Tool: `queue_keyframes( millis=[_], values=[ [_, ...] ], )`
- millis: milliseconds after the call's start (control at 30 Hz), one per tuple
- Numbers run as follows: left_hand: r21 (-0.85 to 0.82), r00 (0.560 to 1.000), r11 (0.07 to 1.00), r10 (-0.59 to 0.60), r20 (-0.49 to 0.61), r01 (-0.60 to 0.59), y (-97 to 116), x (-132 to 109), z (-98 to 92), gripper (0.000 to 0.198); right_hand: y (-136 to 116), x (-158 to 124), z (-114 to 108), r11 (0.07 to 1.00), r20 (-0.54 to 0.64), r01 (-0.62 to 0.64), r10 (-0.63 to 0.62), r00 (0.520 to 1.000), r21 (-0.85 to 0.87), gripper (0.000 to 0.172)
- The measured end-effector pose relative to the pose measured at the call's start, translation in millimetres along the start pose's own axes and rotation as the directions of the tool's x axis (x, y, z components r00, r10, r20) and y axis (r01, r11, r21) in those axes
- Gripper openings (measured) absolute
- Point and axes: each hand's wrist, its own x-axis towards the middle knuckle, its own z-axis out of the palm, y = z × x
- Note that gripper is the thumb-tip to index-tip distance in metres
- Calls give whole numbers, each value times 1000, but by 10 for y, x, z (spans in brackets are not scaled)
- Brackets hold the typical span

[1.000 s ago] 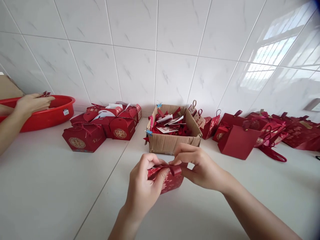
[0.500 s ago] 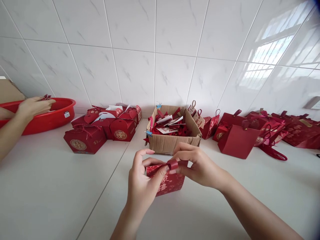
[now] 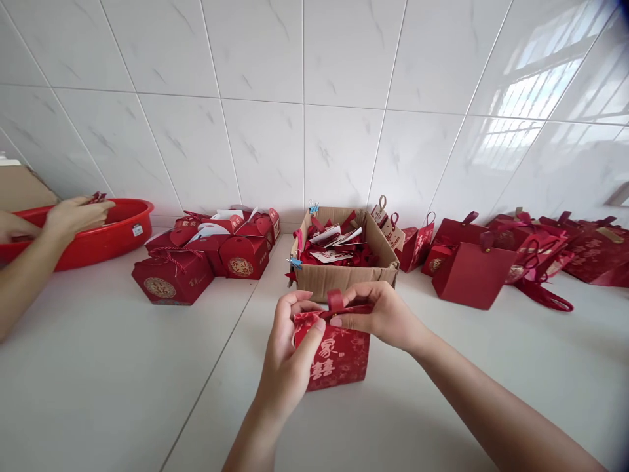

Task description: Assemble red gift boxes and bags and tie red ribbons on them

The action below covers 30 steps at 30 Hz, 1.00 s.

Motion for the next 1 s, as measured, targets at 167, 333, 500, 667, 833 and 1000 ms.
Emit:
queue_keyframes(
  millis=[167,333,500,667,833,1000],
  values=[
    [23,1000,1000,17,1,-17,-17,12,-9,39,56,27,-4,996,22,42,-44,999,85,23],
    [44,1000,999,14,23,-15,-19,10,-18,41,109,18,40,993,25,55,-58,998,100,25],
    [-11,995,995,97,-5,-97,-24,10,-7,42,68,7,92,974,-18,201,-200,980,108,28],
    [-135,941,944,269,-206,-300,-35,81,-60,34,-260,-95,-300,981,-174,149,-126,977,128,27],
    [-170,916,935,246,-316,-310,-46,142,-113,30,-656,-417,-990,968,-614,238,-234,754,-76,24],
    [-175,928,945,216,-303,-277,-75,168,-95,26,-646,-515,-1460,896,-846,77,-440,302,-438,19]
  ],
)
